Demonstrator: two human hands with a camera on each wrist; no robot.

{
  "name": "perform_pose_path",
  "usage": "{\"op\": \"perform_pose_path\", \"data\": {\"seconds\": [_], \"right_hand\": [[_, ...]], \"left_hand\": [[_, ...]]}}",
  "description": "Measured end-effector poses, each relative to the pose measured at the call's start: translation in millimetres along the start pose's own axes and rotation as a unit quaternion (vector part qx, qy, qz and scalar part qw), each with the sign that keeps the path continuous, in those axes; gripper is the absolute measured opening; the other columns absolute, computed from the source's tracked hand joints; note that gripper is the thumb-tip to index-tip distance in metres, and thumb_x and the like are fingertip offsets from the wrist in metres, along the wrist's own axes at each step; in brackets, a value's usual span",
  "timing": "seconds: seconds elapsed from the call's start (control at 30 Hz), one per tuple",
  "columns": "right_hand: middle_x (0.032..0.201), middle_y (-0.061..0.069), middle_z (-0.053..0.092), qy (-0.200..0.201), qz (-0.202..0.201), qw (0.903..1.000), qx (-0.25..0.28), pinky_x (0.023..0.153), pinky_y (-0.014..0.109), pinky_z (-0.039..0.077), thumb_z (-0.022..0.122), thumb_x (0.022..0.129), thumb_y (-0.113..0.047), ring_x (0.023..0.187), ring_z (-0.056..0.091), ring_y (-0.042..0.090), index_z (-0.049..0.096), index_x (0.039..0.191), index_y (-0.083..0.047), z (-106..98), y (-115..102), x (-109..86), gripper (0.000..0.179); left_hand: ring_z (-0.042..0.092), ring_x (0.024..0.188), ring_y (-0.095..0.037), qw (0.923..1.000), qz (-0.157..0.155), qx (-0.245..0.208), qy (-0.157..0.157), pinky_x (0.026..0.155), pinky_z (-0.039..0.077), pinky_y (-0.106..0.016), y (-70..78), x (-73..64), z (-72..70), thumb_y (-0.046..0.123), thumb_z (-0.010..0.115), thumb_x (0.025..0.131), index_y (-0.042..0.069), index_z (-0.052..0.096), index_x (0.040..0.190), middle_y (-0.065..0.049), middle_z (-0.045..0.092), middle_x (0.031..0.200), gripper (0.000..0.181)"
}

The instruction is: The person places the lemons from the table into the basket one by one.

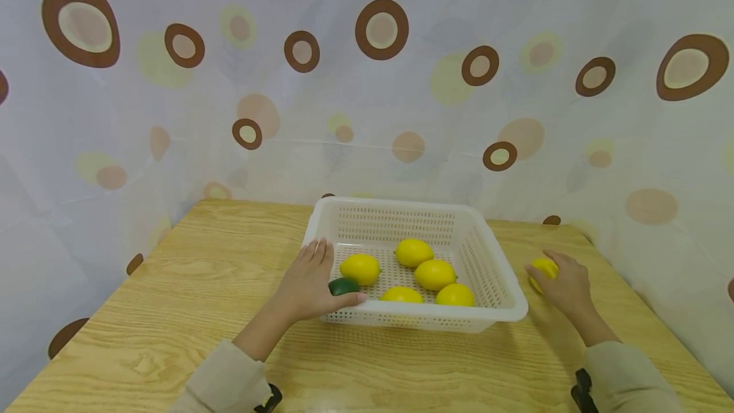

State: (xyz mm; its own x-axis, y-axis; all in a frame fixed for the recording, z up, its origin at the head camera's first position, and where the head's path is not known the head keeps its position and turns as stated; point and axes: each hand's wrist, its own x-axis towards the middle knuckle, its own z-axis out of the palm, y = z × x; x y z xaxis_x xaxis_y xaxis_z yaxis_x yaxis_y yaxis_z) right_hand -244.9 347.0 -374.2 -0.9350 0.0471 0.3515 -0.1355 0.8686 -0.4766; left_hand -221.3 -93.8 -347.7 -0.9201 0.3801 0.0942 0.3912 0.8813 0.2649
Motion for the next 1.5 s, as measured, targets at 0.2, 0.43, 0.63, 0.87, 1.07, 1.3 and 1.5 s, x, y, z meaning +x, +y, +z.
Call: {"op": "perform_pose_path", "data": {"seconds": [0.2, 0.43, 0.63, 0.87, 1.07, 1.3, 1.5], "right_hand": [[0.124, 0.043, 0.041, 0.005, -0.010, 0.9998, -0.018, 0.095, 0.068, 0.021, 0.056, 0.089, -0.028, 0.113, 0.035, 0.056, 0.042, 0.124, 0.018, 3, 7, 0.4, 0.060], [0.123, 0.044, 0.041, 0.005, -0.012, 0.9998, -0.017, 0.095, 0.070, 0.019, 0.057, 0.089, -0.030, 0.113, 0.034, 0.057, 0.041, 0.125, 0.020, 3, 15, 3.2, 0.063], [0.124, 0.044, 0.039, -0.006, -0.009, 0.9996, -0.027, 0.096, 0.070, 0.018, 0.057, 0.089, -0.030, 0.114, 0.034, 0.056, 0.040, 0.126, 0.020, 4, 17, 4.6, 0.065], [0.126, 0.044, 0.037, -0.026, 0.004, 0.9990, -0.036, 0.096, 0.068, 0.018, 0.058, 0.088, -0.030, 0.115, 0.032, 0.057, 0.037, 0.127, 0.021, 4, 20, 6.2, 0.067], [0.125, 0.046, 0.036, -0.031, 0.006, 0.9987, -0.040, 0.095, 0.070, 0.019, 0.057, 0.090, -0.032, 0.114, 0.032, 0.059, 0.036, 0.127, 0.022, 3, 23, 11.2, 0.069], [0.127, 0.046, 0.034, -0.053, 0.015, 0.9974, -0.047, 0.095, 0.070, 0.020, 0.055, 0.091, -0.035, 0.115, 0.031, 0.060, 0.033, 0.129, 0.023, 2, 32, 14.2, 0.073], [0.127, 0.048, 0.032, -0.072, 0.029, 0.9954, -0.055, 0.094, 0.070, 0.022, 0.053, 0.092, -0.036, 0.114, 0.030, 0.061, 0.031, 0.130, 0.023, -1, 43, 18.9, 0.074]], "left_hand": [[0.014, 0.143, -0.036, 1.0000, -0.004, -0.003, -0.001, 0.118, 0.012, -0.047, 0.6, -0.8, 0.0, 0.068, 0.051, 0.079, -0.009, 0.019, 0.144, -0.025, 0.017, 0.152, 0.105], [0.014, 0.143, -0.036, 1.0000, -0.002, 0.001, -0.002, 0.118, 0.012, -0.046, 0.0, 0.1, 1.0, 0.068, 0.051, 0.080, -0.008, 0.019, 0.144, -0.025, 0.017, 0.152, 0.105], [0.014, 0.143, -0.036, 1.0000, 0.000, 0.000, 0.000, 0.118, 0.011, -0.046, 0.1, 0.6, 0.6, 0.068, 0.051, 0.080, -0.008, 0.018, 0.144, -0.025, 0.017, 0.152, 0.105], [0.014, 0.143, -0.037, 1.0000, 0.001, -0.002, 0.000, 0.118, 0.012, -0.047, 0.5, 0.4, -0.4, 0.067, 0.052, 0.079, -0.009, 0.019, 0.144, -0.025, 0.017, 0.152, 0.105], [0.014, 0.143, -0.037, 1.0000, 0.002, 0.000, 0.002, 0.118, 0.012, -0.047, -0.1, 0.1, 0.6, 0.067, 0.051, 0.080, -0.009, 0.019, 0.144, -0.025, 0.017, 0.152, 0.105], [0.015, 0.143, -0.037, 1.0000, 0.003, 0.002, 0.002, 0.117, 0.012, -0.047, -0.9, -1.3, 1.8, 0.068, 0.050, 0.080, -0.009, 0.019, 0.143, -0.025, 0.016, 0.152, 0.105], [0.015, 0.142, -0.037, 1.0000, 0.006, 0.002, 0.006, 0.117, 0.013, -0.047, 0.0, -0.7, 1.0, 0.068, 0.051, 0.079, -0.010, 0.020, 0.143, -0.026, 0.018, 0.151, 0.106]]}}
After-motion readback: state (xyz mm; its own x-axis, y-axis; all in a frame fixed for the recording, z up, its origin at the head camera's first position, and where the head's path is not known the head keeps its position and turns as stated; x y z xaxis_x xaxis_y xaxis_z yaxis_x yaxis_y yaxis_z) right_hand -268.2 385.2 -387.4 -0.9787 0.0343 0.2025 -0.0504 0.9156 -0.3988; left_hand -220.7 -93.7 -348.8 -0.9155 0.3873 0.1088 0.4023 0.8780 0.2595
